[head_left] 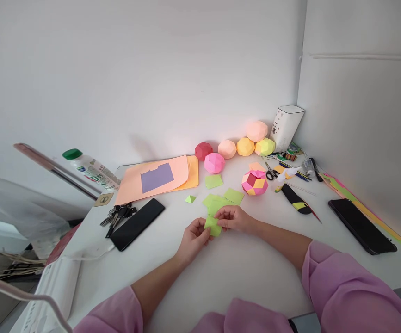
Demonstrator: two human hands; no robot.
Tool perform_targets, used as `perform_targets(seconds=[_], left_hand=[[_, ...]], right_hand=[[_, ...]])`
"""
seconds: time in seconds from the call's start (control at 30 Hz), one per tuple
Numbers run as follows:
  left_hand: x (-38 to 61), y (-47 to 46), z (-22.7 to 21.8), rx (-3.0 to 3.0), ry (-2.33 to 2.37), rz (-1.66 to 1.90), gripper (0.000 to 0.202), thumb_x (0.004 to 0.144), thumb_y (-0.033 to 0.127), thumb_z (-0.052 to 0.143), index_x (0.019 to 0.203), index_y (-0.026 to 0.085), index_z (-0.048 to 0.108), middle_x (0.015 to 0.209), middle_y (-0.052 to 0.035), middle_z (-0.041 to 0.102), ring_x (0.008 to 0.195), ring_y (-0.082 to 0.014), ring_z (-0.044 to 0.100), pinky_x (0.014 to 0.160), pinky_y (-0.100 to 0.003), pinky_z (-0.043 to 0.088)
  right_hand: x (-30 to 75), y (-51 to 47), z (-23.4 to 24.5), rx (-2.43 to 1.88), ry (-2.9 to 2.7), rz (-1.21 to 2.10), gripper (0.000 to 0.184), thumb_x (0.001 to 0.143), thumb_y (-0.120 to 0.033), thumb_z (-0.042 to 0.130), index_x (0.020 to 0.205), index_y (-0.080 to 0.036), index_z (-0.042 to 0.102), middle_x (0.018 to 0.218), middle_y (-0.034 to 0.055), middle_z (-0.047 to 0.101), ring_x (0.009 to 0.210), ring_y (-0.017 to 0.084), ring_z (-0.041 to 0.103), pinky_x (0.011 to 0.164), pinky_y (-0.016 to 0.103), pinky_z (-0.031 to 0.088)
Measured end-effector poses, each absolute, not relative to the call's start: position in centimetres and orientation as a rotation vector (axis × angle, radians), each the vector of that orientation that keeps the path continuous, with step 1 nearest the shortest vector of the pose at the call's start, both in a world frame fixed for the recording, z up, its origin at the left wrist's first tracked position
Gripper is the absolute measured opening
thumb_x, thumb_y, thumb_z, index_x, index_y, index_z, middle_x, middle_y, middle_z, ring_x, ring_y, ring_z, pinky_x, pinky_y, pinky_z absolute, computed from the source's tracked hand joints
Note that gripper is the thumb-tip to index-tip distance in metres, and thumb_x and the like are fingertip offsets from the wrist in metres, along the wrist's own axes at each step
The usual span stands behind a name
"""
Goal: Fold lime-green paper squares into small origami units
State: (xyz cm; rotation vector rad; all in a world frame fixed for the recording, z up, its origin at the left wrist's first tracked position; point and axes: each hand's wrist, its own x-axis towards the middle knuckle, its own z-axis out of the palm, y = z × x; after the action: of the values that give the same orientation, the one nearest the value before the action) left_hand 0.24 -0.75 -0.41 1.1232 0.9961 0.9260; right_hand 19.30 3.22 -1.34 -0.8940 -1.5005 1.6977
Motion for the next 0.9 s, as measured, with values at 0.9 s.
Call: perform_targets(seconds=[0.9], left_hand=[[0.4,-0.9,-1.0,1.156,1.023,0.926,0.035,0.072,0.041,0.067,0.098,0.019,0.057,0.071,0.0012,0.056,0.057,-0.0101,0.05,0.052,-0.022,0.042]], right_hand=[[19.3,3.1,-1.5,-0.904,-1.57,1.657,0.026,0.071,-0.036,0.07,0.084,-0.015,0.067,0.071,0.001,0.062,0.06,0.011,0.056,0.059,0.025,0.047]])
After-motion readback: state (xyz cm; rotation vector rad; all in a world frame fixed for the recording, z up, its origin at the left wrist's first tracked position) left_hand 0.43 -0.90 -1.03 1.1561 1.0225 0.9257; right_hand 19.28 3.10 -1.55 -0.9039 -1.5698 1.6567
